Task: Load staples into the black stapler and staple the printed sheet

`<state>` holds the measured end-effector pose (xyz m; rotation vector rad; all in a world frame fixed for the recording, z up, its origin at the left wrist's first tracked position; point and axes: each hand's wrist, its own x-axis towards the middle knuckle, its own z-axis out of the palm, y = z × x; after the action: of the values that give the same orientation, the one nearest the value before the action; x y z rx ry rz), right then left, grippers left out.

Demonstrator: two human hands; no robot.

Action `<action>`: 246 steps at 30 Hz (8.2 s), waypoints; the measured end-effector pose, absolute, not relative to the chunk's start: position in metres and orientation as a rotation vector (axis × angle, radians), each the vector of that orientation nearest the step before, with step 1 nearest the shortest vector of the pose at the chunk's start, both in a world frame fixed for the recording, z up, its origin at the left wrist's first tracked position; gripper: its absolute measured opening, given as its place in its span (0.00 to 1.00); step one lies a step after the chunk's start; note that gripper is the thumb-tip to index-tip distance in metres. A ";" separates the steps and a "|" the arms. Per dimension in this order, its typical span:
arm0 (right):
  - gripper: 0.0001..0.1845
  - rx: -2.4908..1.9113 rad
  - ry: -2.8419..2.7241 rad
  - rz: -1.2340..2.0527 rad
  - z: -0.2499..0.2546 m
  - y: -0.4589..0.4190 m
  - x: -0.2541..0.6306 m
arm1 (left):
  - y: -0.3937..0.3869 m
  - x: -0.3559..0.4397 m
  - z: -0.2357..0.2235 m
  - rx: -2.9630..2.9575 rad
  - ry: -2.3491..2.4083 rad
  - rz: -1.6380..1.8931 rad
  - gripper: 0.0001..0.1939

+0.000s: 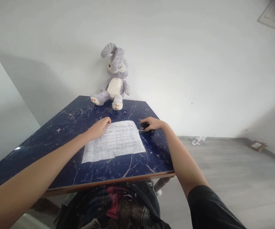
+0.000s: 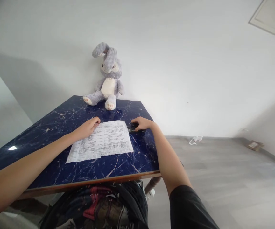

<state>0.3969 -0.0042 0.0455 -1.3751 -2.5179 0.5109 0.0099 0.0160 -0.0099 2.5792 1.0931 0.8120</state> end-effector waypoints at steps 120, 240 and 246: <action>0.18 -1.182 -2.244 0.458 0.039 -0.027 0.309 | 0.018 0.027 -0.033 1.681 0.878 1.034 0.23; 0.09 -1.642 -1.634 0.157 -0.044 0.062 0.383 | 0.047 -0.018 -0.016 2.741 1.516 0.491 0.17; 0.08 -1.583 -1.637 0.125 -0.037 0.056 0.379 | 0.042 -0.013 -0.012 2.706 1.601 0.600 0.10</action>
<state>0.3786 0.0564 -0.0374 -1.5830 -1.6370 0.1252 -0.0132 0.0417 -0.0123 2.7064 1.6009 0.5996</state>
